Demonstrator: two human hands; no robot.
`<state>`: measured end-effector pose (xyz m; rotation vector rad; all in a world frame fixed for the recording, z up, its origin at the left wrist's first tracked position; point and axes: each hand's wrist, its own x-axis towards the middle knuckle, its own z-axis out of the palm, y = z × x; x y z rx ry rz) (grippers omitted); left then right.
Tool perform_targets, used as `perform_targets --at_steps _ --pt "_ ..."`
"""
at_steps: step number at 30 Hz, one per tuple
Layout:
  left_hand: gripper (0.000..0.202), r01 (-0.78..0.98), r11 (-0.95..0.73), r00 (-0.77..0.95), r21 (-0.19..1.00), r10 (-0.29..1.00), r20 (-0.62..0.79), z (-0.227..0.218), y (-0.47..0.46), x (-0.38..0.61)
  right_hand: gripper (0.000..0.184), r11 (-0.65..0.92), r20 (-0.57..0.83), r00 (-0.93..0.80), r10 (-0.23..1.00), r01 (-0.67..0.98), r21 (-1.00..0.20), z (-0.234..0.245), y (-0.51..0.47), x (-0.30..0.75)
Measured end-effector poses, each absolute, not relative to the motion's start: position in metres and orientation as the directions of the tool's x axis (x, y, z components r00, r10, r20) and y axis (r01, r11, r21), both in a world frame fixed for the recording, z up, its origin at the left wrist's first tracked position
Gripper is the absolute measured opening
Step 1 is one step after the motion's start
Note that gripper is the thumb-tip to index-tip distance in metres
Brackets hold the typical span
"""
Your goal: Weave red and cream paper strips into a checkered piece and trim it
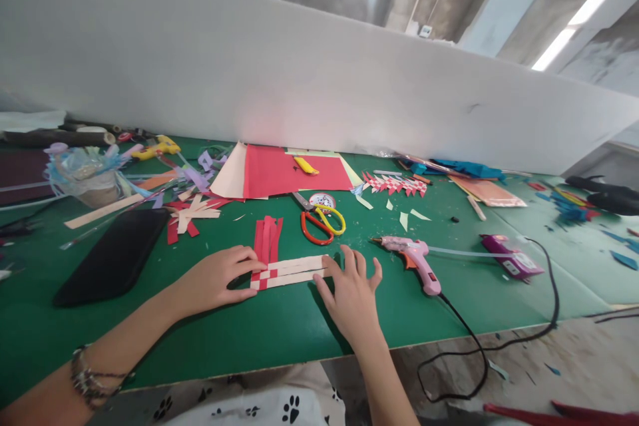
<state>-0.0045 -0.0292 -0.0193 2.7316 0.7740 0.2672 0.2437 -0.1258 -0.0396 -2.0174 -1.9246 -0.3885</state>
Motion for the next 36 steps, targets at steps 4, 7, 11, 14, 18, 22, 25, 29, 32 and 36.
perform_targets --at_steps 4,7,11,14,18,22,25,29,32,36 --pt "0.028 0.479 -0.816 0.84 0.324 0.534 0.101 -0.019 -0.029 -0.004 0.028 -0.037 0.4 0.059 0.915 0.997 -0.063 -0.04 -0.125 0.244" --pt "0.028 0.478 -0.816 0.84 0.325 0.533 0.103 -0.019 -0.029 -0.005 0.028 -0.028 0.392 0.052 0.919 0.997 -0.066 -0.042 -0.124 0.245" --pt "0.029 0.48 -0.814 0.841 0.328 0.533 0.094 -0.019 -0.029 -0.005 0.028 -0.015 0.387 0.04 0.921 0.998 -0.068 -0.045 -0.123 0.246" --pt "0.03 0.478 -0.815 0.842 0.328 0.532 0.095 -0.019 -0.028 -0.005 0.027 -0.003 0.418 0.048 0.907 0.994 -0.106 -0.044 -0.123 0.246" --pt "0.035 0.471 -0.817 0.846 0.333 0.525 0.091 -0.018 -0.027 -0.006 0.029 0.008 0.532 0.096 0.841 0.982 -0.19 -0.037 -0.124 0.246" --pt "0.033 0.466 -0.814 0.838 0.346 0.532 0.12 -0.018 -0.028 -0.007 0.024 0.079 0.569 0.062 0.82 0.973 -0.219 -0.029 -0.126 0.239" --pt "0.029 0.463 -0.838 0.844 0.288 0.516 0.147 -0.02 -0.028 -0.007 0.018 0.136 0.536 -0.001 0.844 0.968 -0.213 -0.027 -0.126 0.229" --pt "0.03 0.415 -0.904 0.869 0.098 0.426 0.252 -0.027 -0.028 -0.005 0.017 0.216 0.476 -0.112 0.872 0.961 -0.17 -0.028 -0.123 0.214" --pt "0.028 0.393 -0.919 0.878 -0.028 0.367 0.306 -0.032 -0.027 -0.003 0.019 0.265 0.438 -0.164 0.884 0.947 -0.18 -0.031 -0.12 0.205" --pt "0.019 0.392 -0.9 0.898 -0.188 0.33 0.291 -0.032 -0.029 0.001 0.017 0.294 0.415 -0.19 0.89 0.934 -0.204 -0.033 -0.117 0.195"
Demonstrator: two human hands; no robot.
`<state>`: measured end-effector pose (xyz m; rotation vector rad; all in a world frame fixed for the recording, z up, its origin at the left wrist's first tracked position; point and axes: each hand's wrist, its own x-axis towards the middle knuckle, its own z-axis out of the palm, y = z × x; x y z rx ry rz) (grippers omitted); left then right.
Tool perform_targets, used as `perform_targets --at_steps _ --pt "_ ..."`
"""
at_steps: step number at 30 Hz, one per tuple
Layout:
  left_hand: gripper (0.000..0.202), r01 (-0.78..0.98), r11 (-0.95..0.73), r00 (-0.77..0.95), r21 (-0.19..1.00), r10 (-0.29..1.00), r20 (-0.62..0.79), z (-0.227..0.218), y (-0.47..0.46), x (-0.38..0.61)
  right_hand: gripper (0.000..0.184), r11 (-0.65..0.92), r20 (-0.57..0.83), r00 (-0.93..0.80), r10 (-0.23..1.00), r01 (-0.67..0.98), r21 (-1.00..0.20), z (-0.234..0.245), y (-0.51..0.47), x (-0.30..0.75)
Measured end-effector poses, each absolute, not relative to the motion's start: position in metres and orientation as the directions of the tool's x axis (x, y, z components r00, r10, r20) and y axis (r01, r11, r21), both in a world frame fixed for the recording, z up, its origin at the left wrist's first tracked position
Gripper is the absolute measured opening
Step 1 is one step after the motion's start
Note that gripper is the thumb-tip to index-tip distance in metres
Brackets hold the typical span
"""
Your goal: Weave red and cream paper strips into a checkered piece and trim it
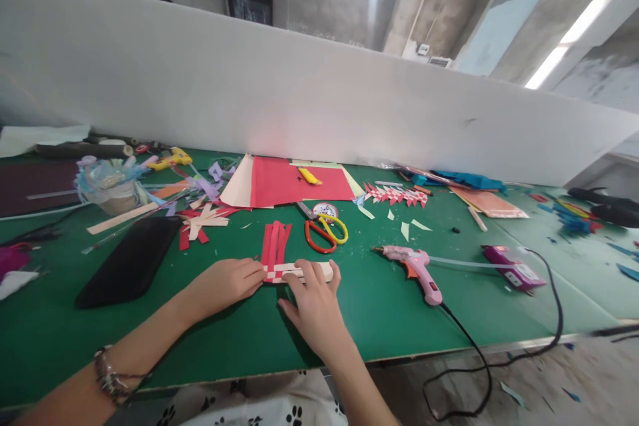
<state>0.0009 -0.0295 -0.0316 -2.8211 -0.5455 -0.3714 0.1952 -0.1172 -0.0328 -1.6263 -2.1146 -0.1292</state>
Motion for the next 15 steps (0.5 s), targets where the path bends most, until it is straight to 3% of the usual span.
perform_targets --at_steps 4,8,15 --pt "0.011 0.429 -0.865 0.892 -0.262 0.358 0.277 -0.027 -0.032 0.008 0.014 0.312 0.474 -0.179 0.862 0.925 -0.218 -0.031 -0.115 0.191" --pt "0.009 0.406 -0.858 0.909 -0.315 0.344 0.235 -0.023 -0.031 0.013 0.015 0.285 0.582 -0.058 0.811 0.908 -0.307 -0.025 -0.12 0.196" --pt "0.024 0.431 -0.878 0.885 -0.208 0.368 0.285 -0.009 -0.025 0.015 0.017 0.229 0.722 0.111 0.683 0.906 -0.356 -0.004 -0.144 0.219"
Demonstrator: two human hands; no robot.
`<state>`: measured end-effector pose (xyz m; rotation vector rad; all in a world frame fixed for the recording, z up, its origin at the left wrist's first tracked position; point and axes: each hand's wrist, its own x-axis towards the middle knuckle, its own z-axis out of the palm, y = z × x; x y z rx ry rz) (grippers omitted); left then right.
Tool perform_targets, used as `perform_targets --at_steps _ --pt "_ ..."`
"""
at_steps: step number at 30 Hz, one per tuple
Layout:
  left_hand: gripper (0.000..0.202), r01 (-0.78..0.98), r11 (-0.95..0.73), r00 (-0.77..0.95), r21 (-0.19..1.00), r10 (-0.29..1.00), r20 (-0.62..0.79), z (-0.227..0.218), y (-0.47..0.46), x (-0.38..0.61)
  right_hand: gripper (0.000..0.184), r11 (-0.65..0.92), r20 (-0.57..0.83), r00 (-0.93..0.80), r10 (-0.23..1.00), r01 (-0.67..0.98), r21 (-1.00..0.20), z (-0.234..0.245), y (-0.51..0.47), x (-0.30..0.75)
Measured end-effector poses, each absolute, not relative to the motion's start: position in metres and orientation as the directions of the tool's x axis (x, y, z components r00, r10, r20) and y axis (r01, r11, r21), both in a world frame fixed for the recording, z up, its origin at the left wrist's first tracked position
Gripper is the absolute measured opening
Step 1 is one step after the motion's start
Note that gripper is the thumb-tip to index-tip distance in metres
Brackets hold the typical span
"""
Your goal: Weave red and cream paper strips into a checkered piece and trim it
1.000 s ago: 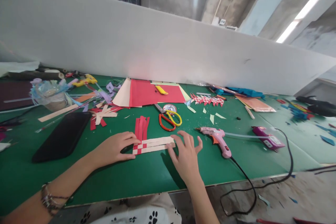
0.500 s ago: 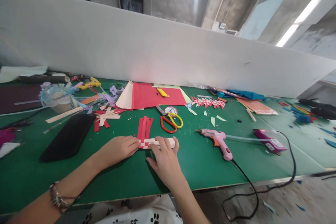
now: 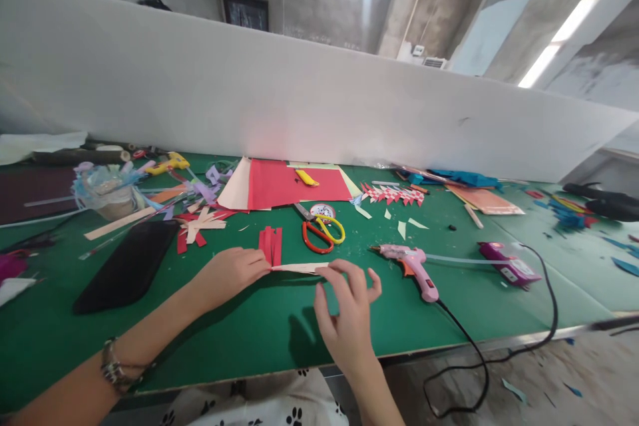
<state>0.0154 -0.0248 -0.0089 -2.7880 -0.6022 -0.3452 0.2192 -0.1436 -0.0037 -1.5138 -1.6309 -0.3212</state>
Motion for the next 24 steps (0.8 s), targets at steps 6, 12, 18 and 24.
perform_targets --at_steps 6,12,18,24 --pt "0.028 0.442 -0.876 0.879 -0.194 0.381 0.287 0.023 -0.028 0.016 0.014 0.218 0.808 0.173 0.563 0.912 -0.347 0.008 -0.156 0.234" --pt "0.035 0.551 -0.819 0.744 0.163 0.57 0.349 0.054 -0.03 -0.006 0.013 0.219 0.824 0.186 0.535 0.912 -0.348 0.004 -0.156 0.24" --pt "0.037 0.555 -0.687 0.603 0.469 0.72 0.342 0.071 -0.035 -0.02 0.015 0.197 0.774 0.204 0.599 0.9 -0.39 -0.002 -0.152 0.234" --pt "0.032 0.492 -0.675 0.57 0.551 0.727 0.383 0.087 -0.041 -0.023 0.021 0.222 0.654 0.195 0.731 0.838 -0.499 -0.009 -0.143 0.224"
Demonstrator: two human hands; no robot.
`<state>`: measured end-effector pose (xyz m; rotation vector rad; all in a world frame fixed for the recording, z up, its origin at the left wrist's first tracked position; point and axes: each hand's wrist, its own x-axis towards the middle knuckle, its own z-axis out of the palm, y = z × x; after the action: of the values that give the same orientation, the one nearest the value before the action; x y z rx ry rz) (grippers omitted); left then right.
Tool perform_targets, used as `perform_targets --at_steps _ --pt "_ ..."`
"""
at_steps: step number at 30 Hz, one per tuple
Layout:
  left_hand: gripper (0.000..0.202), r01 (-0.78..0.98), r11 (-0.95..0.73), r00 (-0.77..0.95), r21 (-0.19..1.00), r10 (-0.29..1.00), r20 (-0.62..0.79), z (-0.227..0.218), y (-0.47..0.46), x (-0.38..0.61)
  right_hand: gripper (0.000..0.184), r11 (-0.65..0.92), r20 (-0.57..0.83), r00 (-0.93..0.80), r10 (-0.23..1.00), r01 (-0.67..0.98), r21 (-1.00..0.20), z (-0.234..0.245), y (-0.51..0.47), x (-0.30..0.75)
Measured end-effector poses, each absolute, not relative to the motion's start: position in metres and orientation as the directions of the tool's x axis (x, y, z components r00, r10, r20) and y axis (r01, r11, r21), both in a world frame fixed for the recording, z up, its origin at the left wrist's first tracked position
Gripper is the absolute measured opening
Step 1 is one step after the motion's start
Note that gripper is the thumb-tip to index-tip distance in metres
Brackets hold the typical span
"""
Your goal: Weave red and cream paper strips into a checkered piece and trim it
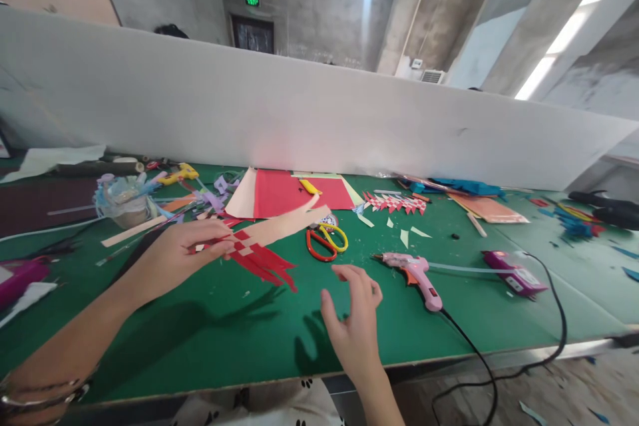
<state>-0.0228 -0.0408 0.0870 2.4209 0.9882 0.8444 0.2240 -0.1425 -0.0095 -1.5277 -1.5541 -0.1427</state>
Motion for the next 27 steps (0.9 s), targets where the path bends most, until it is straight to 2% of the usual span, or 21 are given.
perform_targets --at_steps 4,8,11,13,15,17,20,22,24,27 --pt "0.032 0.353 -0.557 0.527 0.752 0.782 0.332 0.089 -0.045 -0.019 0.027 0.27 0.575 0.185 0.797 0.743 -0.613 -0.011 -0.14 0.219" --pt "0.04 0.26 -0.262 0.385 0.929 0.911 0.149 0.066 -0.047 -0.011 0.031 0.286 0.525 0.248 0.814 0.616 -0.734 -0.012 -0.139 0.22" --pt "0.043 0.194 -0.003 0.271 0.981 0.961 -0.051 0.034 -0.052 -0.008 0.03 0.294 0.473 0.285 0.833 0.495 -0.817 -0.017 -0.137 0.225" --pt "0.044 0.19 0.096 0.264 0.977 0.954 -0.145 0.013 -0.058 -0.008 0.032 0.274 0.445 0.288 0.848 0.481 -0.833 -0.022 -0.134 0.226" --pt "0.042 0.225 0.16 0.303 0.961 0.926 -0.225 -0.001 -0.066 -0.011 0.031 0.216 0.431 0.282 0.857 0.563 -0.798 -0.028 -0.132 0.226" --pt "0.04 0.337 0.198 0.397 0.92 0.857 -0.33 -0.007 -0.075 -0.015 0.03 0.15 0.436 0.258 0.862 0.693 -0.705 -0.033 -0.131 0.224" --pt "0.036 0.578 0.104 0.51 0.81 0.728 -0.458 0.0 -0.085 -0.02 0.028 0.132 0.44 0.143 0.887 0.833 -0.538 -0.034 -0.132 0.219" --pt "0.035 0.723 -0.06 0.469 0.688 0.774 -0.426 0.009 -0.089 -0.022 0.03 0.19 0.414 0.018 0.91 0.869 -0.457 -0.03 -0.134 0.215" --pt "0.029 0.831 -0.2 0.408 0.519 0.854 -0.323 0.015 -0.093 -0.021 0.034 0.267 0.36 -0.111 0.926 0.868 -0.419 -0.025 -0.135 0.211" --pt "0.024 0.864 -0.313 0.396 0.394 0.907 -0.147 0.01 -0.098 -0.017 0.042 0.344 0.262 -0.249 0.933 0.834 -0.432 -0.018 -0.136 0.202"
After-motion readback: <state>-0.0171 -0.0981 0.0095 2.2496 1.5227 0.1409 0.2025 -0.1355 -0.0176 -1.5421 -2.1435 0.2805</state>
